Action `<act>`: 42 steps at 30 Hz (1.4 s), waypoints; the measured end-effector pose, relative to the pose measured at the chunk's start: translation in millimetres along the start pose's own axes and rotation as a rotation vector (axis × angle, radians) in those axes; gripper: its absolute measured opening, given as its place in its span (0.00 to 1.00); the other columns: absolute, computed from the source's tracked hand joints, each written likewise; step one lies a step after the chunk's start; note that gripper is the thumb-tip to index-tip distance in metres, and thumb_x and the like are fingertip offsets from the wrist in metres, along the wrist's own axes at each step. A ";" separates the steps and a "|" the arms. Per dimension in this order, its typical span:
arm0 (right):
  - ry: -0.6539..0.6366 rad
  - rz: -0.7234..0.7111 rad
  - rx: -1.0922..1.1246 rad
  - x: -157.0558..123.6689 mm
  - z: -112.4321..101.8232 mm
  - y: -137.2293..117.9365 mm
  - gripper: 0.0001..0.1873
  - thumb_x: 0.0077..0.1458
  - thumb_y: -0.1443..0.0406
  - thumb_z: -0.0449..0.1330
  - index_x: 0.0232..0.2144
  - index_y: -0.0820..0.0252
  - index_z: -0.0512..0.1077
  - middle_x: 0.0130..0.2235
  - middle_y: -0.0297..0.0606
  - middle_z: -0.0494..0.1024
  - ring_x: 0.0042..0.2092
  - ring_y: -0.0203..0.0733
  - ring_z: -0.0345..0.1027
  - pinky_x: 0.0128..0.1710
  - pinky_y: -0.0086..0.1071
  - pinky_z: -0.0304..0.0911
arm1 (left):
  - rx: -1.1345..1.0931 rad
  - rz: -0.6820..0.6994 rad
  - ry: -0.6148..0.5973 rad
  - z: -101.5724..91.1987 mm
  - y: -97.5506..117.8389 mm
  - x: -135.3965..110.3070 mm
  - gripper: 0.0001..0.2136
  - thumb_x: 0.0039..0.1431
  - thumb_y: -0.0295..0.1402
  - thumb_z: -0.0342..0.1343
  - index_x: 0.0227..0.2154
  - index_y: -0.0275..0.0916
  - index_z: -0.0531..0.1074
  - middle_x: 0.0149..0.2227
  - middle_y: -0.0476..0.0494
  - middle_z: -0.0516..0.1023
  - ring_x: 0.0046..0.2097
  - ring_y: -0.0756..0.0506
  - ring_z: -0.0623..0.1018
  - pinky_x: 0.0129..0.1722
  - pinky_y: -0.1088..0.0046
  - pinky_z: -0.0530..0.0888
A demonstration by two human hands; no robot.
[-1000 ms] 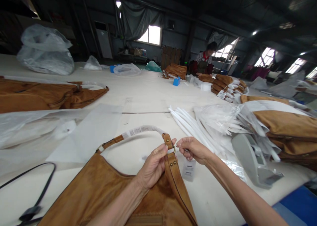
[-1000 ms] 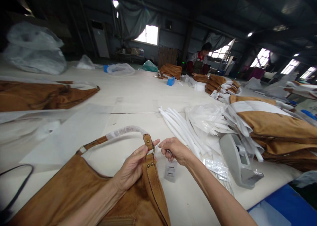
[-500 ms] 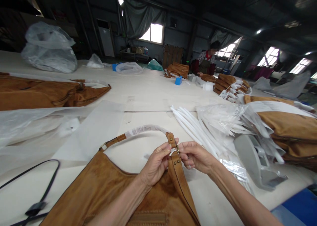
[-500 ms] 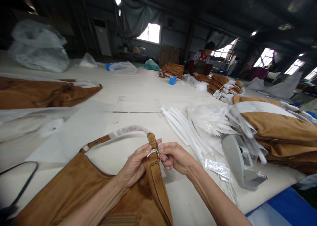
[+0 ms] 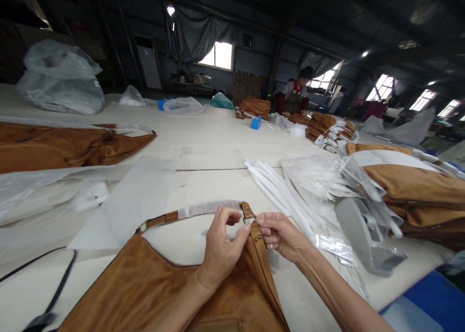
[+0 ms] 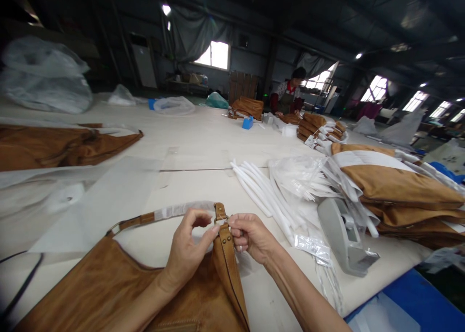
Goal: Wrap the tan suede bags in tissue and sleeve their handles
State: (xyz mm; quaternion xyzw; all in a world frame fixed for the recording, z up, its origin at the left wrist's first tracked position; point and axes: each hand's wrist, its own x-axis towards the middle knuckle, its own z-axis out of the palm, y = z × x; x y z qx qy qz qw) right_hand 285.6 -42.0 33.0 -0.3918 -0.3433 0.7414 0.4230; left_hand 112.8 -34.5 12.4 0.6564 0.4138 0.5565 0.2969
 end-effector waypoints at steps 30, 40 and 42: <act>0.009 -0.387 -0.675 12.0 -20.9 -40.7 0.14 0.50 0.55 0.67 0.29 0.60 0.76 0.34 0.35 0.68 0.32 0.37 0.67 0.27 0.31 0.71 | -0.161 -0.044 -0.237 20.8 15.3 57.7 0.09 0.64 0.39 0.52 0.30 0.40 0.68 0.27 0.51 0.73 0.31 0.48 0.74 0.36 0.74 0.69; 0.030 -0.414 -0.686 11.6 -21.5 -37.0 0.18 0.52 0.50 0.66 0.29 0.60 0.76 0.35 0.34 0.69 0.27 0.36 0.71 0.27 0.33 0.70 | -0.369 -0.194 -0.194 25.8 4.2 56.6 0.09 0.61 0.39 0.54 0.31 0.40 0.66 0.26 0.49 0.75 0.30 0.47 0.75 0.34 0.72 0.74; 0.041 -0.392 -0.661 10.8 -19.4 -37.0 0.18 0.51 0.51 0.67 0.28 0.61 0.75 0.34 0.34 0.70 0.26 0.36 0.71 0.27 0.33 0.71 | -0.366 -0.197 -0.198 25.4 2.4 55.8 0.09 0.61 0.39 0.54 0.31 0.39 0.67 0.27 0.48 0.76 0.31 0.47 0.75 0.35 0.71 0.74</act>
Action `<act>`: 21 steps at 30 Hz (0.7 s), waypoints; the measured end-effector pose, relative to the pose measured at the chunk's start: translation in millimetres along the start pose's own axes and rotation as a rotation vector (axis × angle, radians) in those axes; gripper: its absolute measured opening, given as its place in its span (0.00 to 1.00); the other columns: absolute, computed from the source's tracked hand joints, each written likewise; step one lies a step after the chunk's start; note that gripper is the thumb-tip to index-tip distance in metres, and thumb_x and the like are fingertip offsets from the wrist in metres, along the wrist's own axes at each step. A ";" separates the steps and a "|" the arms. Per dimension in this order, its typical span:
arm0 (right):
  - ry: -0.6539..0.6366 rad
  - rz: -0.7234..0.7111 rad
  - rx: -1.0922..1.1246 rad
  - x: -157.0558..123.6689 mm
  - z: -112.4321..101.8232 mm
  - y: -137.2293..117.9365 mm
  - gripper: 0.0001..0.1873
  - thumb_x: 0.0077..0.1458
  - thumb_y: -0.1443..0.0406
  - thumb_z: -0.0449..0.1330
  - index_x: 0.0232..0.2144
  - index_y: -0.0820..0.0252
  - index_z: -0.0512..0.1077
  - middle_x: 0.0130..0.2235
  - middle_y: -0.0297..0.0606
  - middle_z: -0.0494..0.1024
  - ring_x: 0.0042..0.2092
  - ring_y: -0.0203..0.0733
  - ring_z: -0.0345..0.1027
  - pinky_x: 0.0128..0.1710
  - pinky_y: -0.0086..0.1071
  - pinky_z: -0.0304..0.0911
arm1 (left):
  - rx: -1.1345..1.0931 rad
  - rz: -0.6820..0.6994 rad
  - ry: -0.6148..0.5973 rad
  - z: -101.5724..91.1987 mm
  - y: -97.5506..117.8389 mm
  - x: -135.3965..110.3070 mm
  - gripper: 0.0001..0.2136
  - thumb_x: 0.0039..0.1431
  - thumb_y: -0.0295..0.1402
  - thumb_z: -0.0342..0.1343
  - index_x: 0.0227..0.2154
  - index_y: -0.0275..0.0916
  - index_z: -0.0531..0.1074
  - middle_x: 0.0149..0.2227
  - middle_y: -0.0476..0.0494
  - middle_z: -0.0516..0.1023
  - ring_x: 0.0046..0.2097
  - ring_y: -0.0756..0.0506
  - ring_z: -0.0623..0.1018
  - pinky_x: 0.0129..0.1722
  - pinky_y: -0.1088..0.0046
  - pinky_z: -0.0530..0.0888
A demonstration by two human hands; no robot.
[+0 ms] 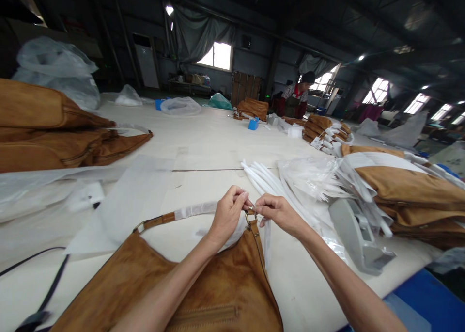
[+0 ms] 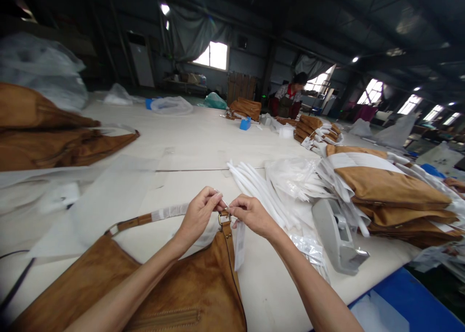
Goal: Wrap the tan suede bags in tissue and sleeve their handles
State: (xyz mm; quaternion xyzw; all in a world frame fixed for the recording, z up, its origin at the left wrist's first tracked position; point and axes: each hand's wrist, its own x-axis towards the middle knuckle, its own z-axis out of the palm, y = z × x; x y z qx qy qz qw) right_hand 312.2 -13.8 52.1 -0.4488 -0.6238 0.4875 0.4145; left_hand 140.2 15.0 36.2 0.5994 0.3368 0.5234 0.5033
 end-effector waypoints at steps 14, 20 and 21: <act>0.092 0.032 0.096 -2.4 10.9 4.1 0.18 0.47 0.52 0.70 0.26 0.62 0.76 0.29 0.33 0.75 0.30 0.37 0.71 0.28 0.31 0.72 | 0.200 0.071 -0.024 -3.0 -6.3 -13.3 0.09 0.55 0.39 0.59 0.30 0.37 0.75 0.35 0.44 0.78 0.37 0.45 0.76 0.39 0.70 0.70; 0.110 0.047 0.079 -5.5 12.0 3.3 0.17 0.47 0.53 0.69 0.27 0.63 0.76 0.29 0.33 0.76 0.26 0.35 0.72 0.28 0.30 0.71 | 0.205 0.066 -0.029 -2.8 -11.5 -12.7 0.08 0.58 0.36 0.55 0.30 0.37 0.75 0.34 0.44 0.78 0.37 0.45 0.76 0.39 0.70 0.71; 0.113 0.050 0.086 -5.9 12.3 3.3 0.18 0.47 0.53 0.70 0.27 0.63 0.77 0.29 0.33 0.77 0.26 0.36 0.72 0.28 0.31 0.72 | 0.208 0.069 -0.033 -3.3 -11.5 -13.0 0.08 0.58 0.36 0.55 0.31 0.37 0.75 0.35 0.44 0.78 0.38 0.45 0.76 0.40 0.70 0.71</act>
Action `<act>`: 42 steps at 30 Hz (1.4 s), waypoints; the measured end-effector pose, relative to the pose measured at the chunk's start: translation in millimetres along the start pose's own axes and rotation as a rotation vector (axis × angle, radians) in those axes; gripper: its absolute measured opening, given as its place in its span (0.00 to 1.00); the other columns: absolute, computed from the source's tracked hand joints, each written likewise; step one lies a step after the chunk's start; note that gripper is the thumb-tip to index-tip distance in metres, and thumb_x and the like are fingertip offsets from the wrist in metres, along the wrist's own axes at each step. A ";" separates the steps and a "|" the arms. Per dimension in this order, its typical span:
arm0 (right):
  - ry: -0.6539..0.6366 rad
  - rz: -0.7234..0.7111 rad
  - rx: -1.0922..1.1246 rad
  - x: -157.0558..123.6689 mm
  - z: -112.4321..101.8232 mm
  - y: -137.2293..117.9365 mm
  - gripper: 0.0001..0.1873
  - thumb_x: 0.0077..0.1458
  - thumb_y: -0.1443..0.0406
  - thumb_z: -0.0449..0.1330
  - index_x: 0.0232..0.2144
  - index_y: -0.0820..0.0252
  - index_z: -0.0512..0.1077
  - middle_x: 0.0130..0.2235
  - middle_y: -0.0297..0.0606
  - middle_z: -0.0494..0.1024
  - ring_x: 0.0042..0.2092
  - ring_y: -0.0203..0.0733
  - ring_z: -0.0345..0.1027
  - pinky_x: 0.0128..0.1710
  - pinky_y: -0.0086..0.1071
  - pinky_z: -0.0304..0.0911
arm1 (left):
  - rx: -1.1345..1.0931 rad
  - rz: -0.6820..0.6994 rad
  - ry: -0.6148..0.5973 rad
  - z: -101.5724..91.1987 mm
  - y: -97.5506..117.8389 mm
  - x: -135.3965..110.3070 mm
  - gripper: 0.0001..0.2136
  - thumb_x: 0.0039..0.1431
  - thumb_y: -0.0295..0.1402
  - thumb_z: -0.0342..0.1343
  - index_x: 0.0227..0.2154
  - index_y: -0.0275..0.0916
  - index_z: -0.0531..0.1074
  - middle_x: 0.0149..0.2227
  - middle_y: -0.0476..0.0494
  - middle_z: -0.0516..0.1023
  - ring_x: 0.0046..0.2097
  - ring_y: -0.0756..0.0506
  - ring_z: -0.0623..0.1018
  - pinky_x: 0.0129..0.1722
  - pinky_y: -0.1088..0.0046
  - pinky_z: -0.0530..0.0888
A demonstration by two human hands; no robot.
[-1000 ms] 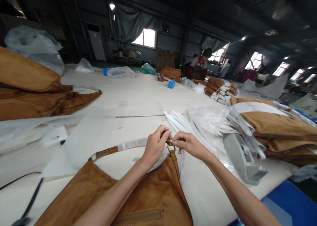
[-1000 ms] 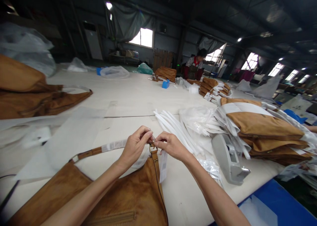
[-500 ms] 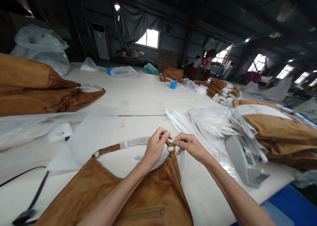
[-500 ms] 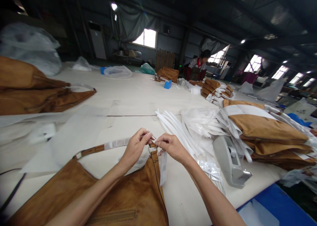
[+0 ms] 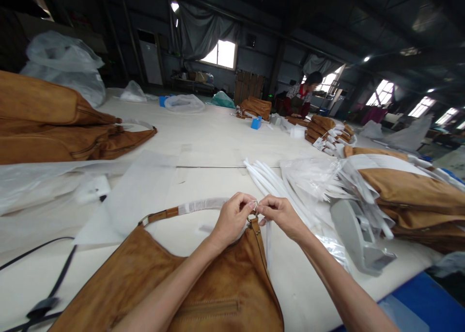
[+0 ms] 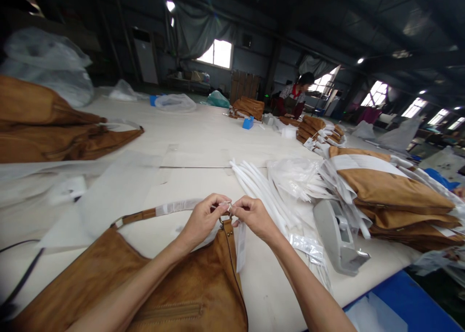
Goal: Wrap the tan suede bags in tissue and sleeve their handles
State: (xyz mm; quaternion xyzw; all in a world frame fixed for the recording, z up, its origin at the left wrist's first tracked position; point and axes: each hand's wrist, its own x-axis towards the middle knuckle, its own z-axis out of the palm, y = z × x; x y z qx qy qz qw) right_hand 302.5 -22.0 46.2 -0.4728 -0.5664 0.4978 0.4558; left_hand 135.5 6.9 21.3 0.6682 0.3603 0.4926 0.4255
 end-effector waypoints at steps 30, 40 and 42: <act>0.114 0.037 0.005 -4.0 8.3 3.3 0.12 0.45 0.58 0.67 0.24 0.62 0.75 0.27 0.33 0.77 0.27 0.36 0.72 0.28 0.31 0.72 | 0.043 -0.050 -0.044 -2.2 2.1 -6.4 0.09 0.60 0.35 0.52 0.33 0.38 0.76 0.35 0.44 0.80 0.39 0.44 0.77 0.41 0.70 0.71; 0.140 0.049 0.077 -8.8 5.8 6.4 0.16 0.42 0.54 0.70 0.23 0.61 0.75 0.27 0.33 0.76 0.31 0.38 0.70 0.32 0.34 0.75 | 0.153 -0.031 -0.127 1.3 4.3 -10.7 0.06 0.54 0.33 0.54 0.24 0.40 0.73 0.29 0.47 0.76 0.34 0.45 0.74 0.35 0.72 0.67; 0.145 0.041 0.062 -8.7 5.8 7.1 0.17 0.42 0.54 0.70 0.23 0.61 0.74 0.27 0.32 0.74 0.31 0.37 0.69 0.32 0.34 0.75 | 0.169 -0.037 -0.138 2.3 4.0 -10.1 0.05 0.51 0.31 0.54 0.23 0.40 0.71 0.28 0.49 0.74 0.32 0.46 0.72 0.33 0.72 0.65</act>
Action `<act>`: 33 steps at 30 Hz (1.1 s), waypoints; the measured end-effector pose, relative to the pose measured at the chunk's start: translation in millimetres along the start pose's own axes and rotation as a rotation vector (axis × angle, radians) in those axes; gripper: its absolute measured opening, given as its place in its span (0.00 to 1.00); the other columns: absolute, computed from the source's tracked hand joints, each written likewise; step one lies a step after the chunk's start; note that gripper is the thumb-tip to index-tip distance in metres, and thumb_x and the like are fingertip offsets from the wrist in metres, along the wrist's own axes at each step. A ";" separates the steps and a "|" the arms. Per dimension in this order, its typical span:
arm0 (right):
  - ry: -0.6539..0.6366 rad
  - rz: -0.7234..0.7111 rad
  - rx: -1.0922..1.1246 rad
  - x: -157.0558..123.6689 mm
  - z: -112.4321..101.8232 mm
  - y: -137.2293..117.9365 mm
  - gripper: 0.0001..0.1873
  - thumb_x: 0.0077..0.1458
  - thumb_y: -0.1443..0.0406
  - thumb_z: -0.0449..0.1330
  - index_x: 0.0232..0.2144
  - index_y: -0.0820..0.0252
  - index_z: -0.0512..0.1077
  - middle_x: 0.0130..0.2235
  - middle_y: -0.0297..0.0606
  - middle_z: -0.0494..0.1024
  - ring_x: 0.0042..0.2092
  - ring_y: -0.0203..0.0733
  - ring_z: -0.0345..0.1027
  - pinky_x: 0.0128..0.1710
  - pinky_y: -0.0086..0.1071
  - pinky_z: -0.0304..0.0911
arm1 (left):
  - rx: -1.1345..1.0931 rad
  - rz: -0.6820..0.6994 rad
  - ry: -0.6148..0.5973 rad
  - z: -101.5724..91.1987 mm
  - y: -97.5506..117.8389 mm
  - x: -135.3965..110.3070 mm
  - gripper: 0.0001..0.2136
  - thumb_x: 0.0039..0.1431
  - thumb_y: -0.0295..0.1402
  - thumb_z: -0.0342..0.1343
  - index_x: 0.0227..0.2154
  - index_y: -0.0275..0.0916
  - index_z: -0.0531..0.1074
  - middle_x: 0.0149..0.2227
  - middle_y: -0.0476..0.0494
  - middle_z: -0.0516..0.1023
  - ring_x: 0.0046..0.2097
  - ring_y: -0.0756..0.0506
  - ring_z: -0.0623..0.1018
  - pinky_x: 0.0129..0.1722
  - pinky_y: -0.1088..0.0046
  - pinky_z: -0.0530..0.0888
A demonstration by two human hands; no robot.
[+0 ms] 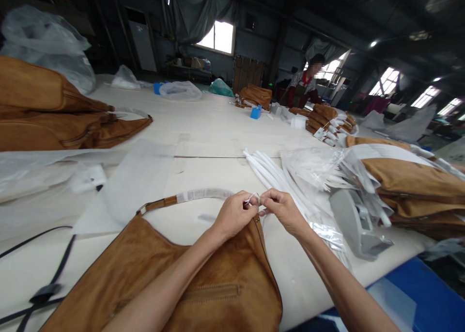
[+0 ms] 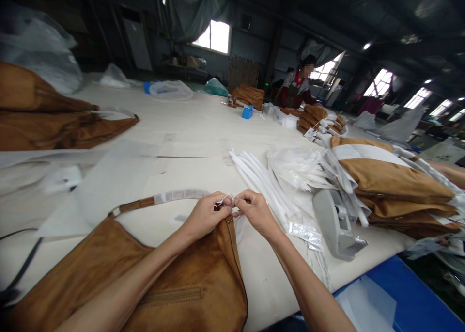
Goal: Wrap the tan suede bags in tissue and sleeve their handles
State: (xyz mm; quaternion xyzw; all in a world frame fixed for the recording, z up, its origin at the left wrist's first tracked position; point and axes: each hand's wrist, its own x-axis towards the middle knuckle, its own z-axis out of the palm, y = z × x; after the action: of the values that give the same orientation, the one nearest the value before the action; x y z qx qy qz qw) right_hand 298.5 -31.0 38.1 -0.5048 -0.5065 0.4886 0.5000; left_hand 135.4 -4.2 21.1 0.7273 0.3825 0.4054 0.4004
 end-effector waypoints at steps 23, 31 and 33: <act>-0.014 -0.057 -0.115 -3.2 -2.6 8.7 0.14 0.48 0.54 0.67 0.29 0.58 0.74 0.32 0.34 0.75 0.35 0.41 0.71 0.40 0.38 0.72 | -0.432 -0.183 0.010 2.8 -1.4 0.3 0.09 0.48 0.39 0.57 0.23 0.37 0.71 0.27 0.47 0.73 0.33 0.46 0.71 0.36 0.71 0.68; -0.081 0.003 -0.262 -27.1 -22.9 38.5 0.24 0.46 0.67 0.61 0.49 0.53 0.73 0.53 0.39 0.75 0.57 0.50 0.66 0.54 0.45 0.63 | -0.608 -0.263 0.041 -1.3 -4.0 -1.4 0.08 0.49 0.38 0.59 0.26 0.37 0.73 0.28 0.47 0.73 0.33 0.47 0.72 0.36 0.73 0.68; -0.151 0.014 -0.316 -32.8 -23.5 46.3 0.31 0.45 0.69 0.61 0.54 0.51 0.71 0.54 0.37 0.74 0.57 0.50 0.65 0.55 0.45 0.61 | -0.641 -0.282 0.051 -2.5 -2.8 -1.0 0.09 0.49 0.38 0.60 0.24 0.37 0.71 0.26 0.47 0.71 0.32 0.48 0.71 0.35 0.73 0.68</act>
State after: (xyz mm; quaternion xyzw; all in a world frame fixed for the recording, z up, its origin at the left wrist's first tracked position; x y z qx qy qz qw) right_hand 322.7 -63.4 -8.0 -0.5424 -0.6094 0.4429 0.3717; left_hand 132.1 -3.4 19.2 0.4941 0.3423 0.4638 0.6508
